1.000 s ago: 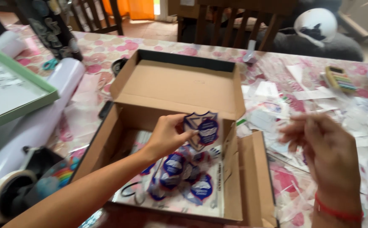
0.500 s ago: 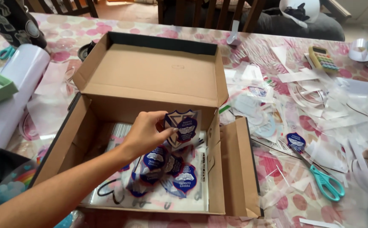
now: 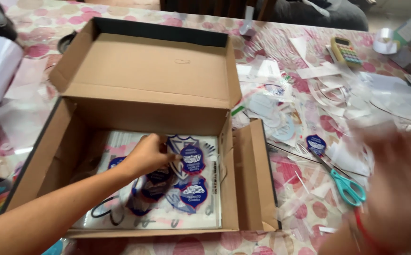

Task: The person organizes and packs various printed stickers and decals into a brown cardboard box, handling them one at a time and placing them on top of other items already in the box.

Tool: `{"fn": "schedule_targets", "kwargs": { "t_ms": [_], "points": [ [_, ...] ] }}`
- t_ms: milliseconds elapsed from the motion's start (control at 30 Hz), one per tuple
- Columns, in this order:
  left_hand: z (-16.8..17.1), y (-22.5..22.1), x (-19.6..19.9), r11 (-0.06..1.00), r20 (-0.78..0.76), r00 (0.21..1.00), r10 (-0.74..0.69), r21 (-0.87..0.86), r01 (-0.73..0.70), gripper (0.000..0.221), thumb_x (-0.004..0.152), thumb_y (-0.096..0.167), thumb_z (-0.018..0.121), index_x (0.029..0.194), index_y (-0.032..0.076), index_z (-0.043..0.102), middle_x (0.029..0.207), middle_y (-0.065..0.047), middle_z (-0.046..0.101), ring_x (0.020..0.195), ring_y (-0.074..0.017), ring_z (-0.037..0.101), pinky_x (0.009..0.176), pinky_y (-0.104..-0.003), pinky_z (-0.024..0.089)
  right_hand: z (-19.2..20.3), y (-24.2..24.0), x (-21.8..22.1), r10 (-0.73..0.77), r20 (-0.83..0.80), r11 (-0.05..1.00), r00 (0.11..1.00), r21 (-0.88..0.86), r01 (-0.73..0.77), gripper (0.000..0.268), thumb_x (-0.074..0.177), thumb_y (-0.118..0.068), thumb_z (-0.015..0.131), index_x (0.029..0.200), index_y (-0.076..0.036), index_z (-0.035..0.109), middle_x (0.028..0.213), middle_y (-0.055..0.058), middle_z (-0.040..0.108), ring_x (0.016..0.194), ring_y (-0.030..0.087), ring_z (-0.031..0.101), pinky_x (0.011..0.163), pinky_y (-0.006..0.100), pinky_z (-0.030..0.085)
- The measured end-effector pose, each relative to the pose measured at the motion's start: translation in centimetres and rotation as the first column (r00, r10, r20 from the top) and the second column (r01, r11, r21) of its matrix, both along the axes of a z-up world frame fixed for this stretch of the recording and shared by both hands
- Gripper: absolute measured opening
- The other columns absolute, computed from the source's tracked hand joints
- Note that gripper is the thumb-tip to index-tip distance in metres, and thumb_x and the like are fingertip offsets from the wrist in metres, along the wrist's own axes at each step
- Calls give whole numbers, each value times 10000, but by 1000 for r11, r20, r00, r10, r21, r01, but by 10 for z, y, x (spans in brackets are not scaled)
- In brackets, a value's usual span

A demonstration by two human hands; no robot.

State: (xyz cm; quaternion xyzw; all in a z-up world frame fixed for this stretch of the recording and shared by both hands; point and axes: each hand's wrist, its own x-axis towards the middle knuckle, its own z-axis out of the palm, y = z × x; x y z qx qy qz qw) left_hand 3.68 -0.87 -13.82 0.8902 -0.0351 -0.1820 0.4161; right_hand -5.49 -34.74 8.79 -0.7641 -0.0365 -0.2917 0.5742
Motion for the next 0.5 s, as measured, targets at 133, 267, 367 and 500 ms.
{"fn": "schedule_targets", "kwargs": {
  "t_ms": [133,267,367,500],
  "points": [
    [45,-7,-6,934,90,988,-122,348,84,401,770,427,816,958,76,768,912,-148,804,975,-433,734,846,-549,586,-113,-64,111,-66,24,998,998,-13,66,303,1005,-113,826,1203,-48,605,1104,128,693,951,232,770,783,355,669],
    [65,-6,-3,847,254,951,-174,531,14,448,903,535,648,990,103,733,930,-150,773,940,-460,732,828,-551,582,-190,-62,166,14,-221,848,975,-514,-128,773,790,-167,837,1417,11,421,1362,309,471,1268,479,514,1098,558,408],
    [65,-1,-2,872,279,946,-166,490,8,440,924,538,604,1069,138,715,950,-94,787,949,-456,728,850,-559,579,-236,-53,183,-141,-406,642,903,-732,-229,1091,735,-409,830,1617,-110,262,1611,340,278,1450,569,297,1188,703,229],
    [63,0,-8,907,211,969,-130,420,31,398,901,512,608,1126,204,721,958,-29,813,963,-438,732,881,-553,572,-276,-75,206,-252,-231,458,940,-884,-94,663,830,-490,725,1452,-305,588,1440,113,591,1276,391,615,987,558,541]
  ]
}}
